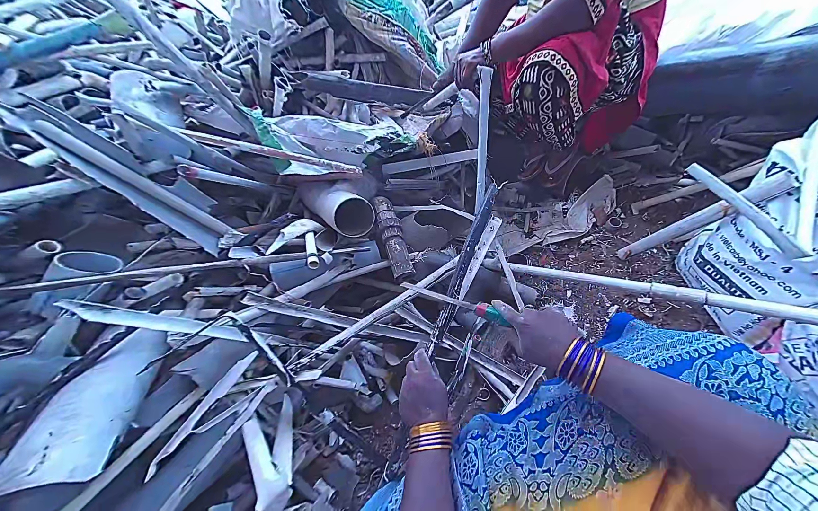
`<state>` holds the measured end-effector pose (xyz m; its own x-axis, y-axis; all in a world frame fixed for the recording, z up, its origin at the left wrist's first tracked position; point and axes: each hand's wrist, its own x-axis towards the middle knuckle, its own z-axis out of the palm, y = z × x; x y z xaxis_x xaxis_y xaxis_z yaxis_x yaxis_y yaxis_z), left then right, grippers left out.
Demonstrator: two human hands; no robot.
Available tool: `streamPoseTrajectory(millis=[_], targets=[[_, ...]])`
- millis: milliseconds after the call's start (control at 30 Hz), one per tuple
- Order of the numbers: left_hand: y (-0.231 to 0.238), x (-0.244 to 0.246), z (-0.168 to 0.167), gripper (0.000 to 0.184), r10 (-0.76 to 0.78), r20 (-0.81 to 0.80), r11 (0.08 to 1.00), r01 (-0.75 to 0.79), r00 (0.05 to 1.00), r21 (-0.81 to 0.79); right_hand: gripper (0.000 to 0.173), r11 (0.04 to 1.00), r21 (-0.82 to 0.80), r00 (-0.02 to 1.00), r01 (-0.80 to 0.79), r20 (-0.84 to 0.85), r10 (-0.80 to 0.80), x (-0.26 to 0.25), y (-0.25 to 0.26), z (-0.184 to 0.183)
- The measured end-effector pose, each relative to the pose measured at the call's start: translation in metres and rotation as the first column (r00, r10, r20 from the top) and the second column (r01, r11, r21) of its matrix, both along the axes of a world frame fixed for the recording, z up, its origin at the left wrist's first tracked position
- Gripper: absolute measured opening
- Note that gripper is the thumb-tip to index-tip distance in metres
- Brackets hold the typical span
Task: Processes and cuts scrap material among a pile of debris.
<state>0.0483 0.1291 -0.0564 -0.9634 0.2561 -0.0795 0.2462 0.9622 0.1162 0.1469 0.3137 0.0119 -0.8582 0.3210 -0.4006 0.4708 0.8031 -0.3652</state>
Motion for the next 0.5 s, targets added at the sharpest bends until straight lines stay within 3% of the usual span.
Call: streamPoseTrajectory(millis=[100, 167, 233, 333, 400, 500], targets=[[-0.002, 0.004, 0.001, 0.038, -0.024, 0.001, 1.000, 0.024, 1.000, -0.001, 0.055, 0.959, 0.057, 0.961, 0.276, -0.028, -0.275, -0.005, 0.043, 0.003], [-0.004, 0.004, 0.001, 0.038, -0.026, 0.009, 1.000, 0.026, 1.000, -0.006, 0.057, 0.928, 0.061, 0.930, 0.367, -0.012, -0.367, -0.005, 0.052, 0.005], [-0.003, 0.003, 0.000, 0.039, -0.017, 0.019, 1.000, 0.017, 1.000, -0.002, 0.058, 0.948, 0.034, 0.949, 0.316, 0.000, -0.316, -0.001, 0.035, 0.005], [-0.001, 0.001, 0.001, 0.040, -0.011, 0.032, 1.000, 0.011, 0.999, 0.020, 0.058, 1.000, -0.023, 1.000, 0.017, 0.026, -0.016, 0.008, -0.012, 0.002], [-0.001, 0.001, 0.003, 0.040, -0.004, 0.055, 1.000, 0.003, 0.999, 0.020, 0.058, 0.995, -0.040, 0.995, -0.093, 0.034, 0.094, 0.008, -0.023, -0.003], [-0.005, 0.001, 0.004, 0.039, -0.017, 0.020, 1.000, 0.016, 1.000, 0.025, 0.057, 0.997, 0.024, 0.995, 0.074, -0.064, -0.073, -0.001, 0.011, -0.003]])
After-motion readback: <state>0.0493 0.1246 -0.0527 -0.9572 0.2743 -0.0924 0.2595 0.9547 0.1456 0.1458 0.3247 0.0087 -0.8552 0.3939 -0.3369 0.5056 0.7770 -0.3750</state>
